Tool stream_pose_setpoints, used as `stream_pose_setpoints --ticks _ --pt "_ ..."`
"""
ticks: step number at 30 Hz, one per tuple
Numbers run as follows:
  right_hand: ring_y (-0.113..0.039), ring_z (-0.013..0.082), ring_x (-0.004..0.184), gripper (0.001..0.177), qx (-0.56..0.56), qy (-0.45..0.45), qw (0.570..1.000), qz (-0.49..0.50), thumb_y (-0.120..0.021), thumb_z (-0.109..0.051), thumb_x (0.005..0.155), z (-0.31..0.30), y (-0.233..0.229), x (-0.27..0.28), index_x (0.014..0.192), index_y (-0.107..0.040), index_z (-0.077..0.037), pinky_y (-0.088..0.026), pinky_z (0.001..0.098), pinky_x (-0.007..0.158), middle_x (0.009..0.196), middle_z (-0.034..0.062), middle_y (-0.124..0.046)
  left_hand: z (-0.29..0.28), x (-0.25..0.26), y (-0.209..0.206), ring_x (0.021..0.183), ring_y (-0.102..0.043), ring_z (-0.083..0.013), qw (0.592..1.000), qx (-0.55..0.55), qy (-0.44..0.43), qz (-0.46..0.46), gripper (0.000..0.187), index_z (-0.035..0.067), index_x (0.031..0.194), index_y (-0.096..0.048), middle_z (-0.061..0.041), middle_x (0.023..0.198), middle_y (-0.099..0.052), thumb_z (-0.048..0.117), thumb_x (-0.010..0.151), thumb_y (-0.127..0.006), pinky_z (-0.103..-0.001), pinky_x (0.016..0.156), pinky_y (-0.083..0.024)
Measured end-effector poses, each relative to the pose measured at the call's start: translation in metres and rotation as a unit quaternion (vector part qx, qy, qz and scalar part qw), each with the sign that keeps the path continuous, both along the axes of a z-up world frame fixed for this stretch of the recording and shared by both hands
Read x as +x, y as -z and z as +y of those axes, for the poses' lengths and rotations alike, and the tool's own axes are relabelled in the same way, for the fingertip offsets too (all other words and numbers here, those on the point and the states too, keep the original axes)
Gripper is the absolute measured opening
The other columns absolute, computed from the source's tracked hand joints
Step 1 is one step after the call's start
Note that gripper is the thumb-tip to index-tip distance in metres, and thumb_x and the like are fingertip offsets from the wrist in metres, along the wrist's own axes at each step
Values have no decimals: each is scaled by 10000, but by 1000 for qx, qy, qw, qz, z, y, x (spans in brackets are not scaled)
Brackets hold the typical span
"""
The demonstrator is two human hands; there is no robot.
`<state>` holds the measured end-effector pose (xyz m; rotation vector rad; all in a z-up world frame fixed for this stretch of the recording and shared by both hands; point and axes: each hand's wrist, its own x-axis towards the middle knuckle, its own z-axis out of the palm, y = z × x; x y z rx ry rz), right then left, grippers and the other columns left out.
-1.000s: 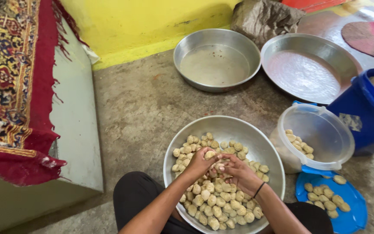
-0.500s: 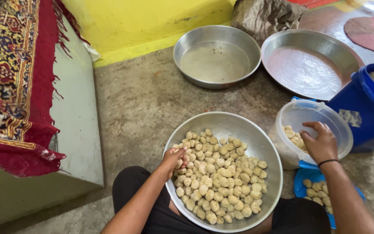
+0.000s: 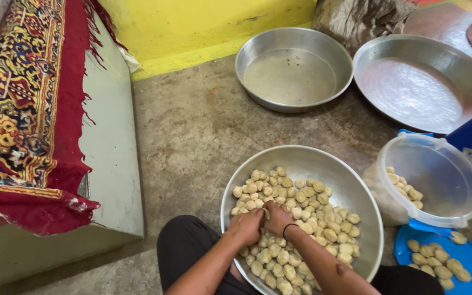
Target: The person sorts soy chunks by hand, picking them up from a large bowl and placing them into a plastic container or onto a blue tray.
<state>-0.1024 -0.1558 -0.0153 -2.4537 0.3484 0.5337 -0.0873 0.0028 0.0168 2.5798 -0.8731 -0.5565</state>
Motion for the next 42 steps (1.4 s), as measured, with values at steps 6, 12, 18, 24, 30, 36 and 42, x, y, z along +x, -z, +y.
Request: stream_pose_setpoints --ticks 6,12,18,24,30,36,42 --pt "-371 352 1429 571 -43 -75 989 122 -787 -326 800 -3 -17 18 1337 -601 -271 -313 571 1175 1486 94 -476 -3 6 -2 1087 -652 -409 996 80 28 -12 578 -18 1339 -543 -286 1394 -476 26 775 -658 -481 919 -545" --pt "-459 348 1400 609 -63 -196 979 13 -731 -287 742 2 -17 9 1318 -603 -132 -396 526 1151 1430 95 -588 2 9 -11 1121 -657 -386 993 108 20 33 711 -14 1409 -494 -241 1409 -510 98 749 -734 -467 951 -538" --pt "-385 362 1427 661 -97 -175 975 92 -809 -351 751 18 -38 10 1332 -583 -130 -338 522 1178 1492 155 -463 7 11 12 1189 -615 -407 992 108 -4 70 629 36 1385 -536 -238 1392 -550 179 809 -744 -468 1001 -515" --pt "-534 344 1320 567 -50 -221 973 36 -762 -326 763 14 -43 -1 1270 -614 -118 -414 443 1141 1348 137 -626 12 13 21 1169 -630 -402 993 86 -19 84 555 95 1314 -597 -214 1300 -618 149 777 -727 -476 983 -526" --pt "-615 307 1194 512 46 -151 987 -18 -799 -204 778 -28 -46 -35 1250 -609 -140 -498 406 1021 1260 150 -653 11 10 22 1033 -713 -291 961 -112 0 253 523 77 1132 -652 -116 1113 -733 169 633 -780 -367 925 -562" --pt "-705 165 907 409 524 152 838 20 -700 9 838 -87 -86 -88 1228 -593 -47 -574 311 735 1184 102 -691 -5 3 24 861 -678 -221 928 -196 0 318 422 74 1150 -692 -83 1028 -722 233 771 -786 -324 711 -541" --pt "-697 209 792 307 726 253 640 -2 -554 -233 980 -124 -108 -126 1209 -567 -28 -581 294 661 1073 191 -744 -13 -7 -23 651 -630 -110 708 -361 -207 571 309 88 1206 -694 -52 946 -714 288 975 -645 -229 482 -485"
